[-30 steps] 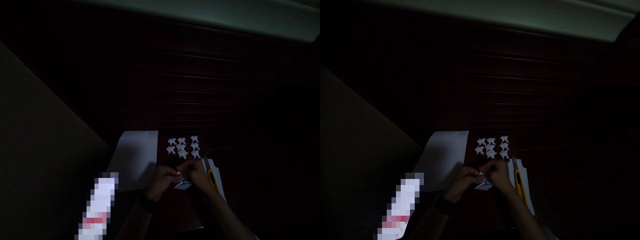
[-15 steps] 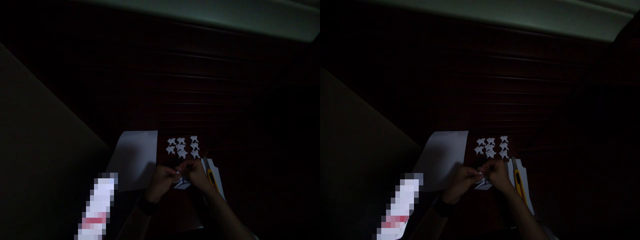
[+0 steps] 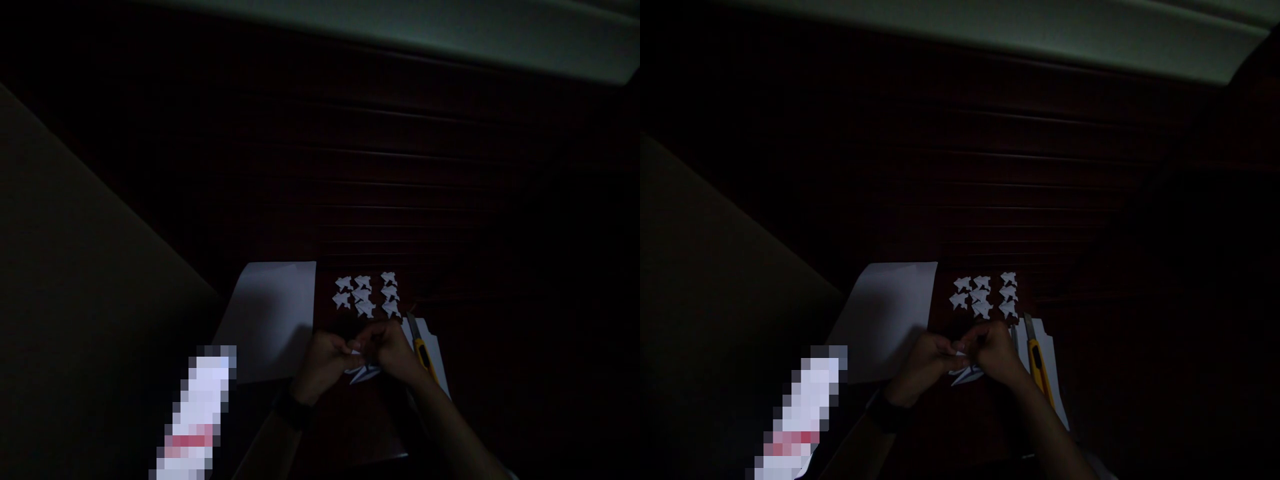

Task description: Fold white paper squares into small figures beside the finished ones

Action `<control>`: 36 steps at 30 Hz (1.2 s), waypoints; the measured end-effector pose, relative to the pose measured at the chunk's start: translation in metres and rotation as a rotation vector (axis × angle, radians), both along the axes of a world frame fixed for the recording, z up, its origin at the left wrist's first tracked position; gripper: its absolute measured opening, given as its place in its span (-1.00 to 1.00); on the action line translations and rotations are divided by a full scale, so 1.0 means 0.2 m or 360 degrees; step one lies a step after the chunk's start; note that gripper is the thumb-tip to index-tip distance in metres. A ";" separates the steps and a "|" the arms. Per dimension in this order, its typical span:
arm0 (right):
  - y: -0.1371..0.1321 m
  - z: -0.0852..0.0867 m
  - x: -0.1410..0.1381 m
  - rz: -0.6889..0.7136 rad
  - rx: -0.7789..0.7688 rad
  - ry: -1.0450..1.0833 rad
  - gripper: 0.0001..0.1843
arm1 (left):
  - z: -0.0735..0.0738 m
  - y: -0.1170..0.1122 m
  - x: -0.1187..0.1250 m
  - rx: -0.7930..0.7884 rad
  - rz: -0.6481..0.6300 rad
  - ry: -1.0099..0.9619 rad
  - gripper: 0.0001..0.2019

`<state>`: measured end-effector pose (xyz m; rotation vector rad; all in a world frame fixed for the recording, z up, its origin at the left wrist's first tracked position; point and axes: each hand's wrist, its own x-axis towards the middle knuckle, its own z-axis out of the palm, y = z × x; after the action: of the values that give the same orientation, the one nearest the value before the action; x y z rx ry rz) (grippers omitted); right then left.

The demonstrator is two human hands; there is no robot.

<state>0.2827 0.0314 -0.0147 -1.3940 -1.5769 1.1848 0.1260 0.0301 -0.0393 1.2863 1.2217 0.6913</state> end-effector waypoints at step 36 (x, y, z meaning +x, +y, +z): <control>0.03 0.03 0.03 0.0021 0.0039 0.0248 -0.53 | 0.15 0.03 -0.04 -0.0021 0.0402 -0.0302 -0.76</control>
<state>0.2881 0.0374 -0.0085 -1.2461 -1.4885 1.2470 0.1188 0.0365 -0.0099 1.0389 1.2406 0.9635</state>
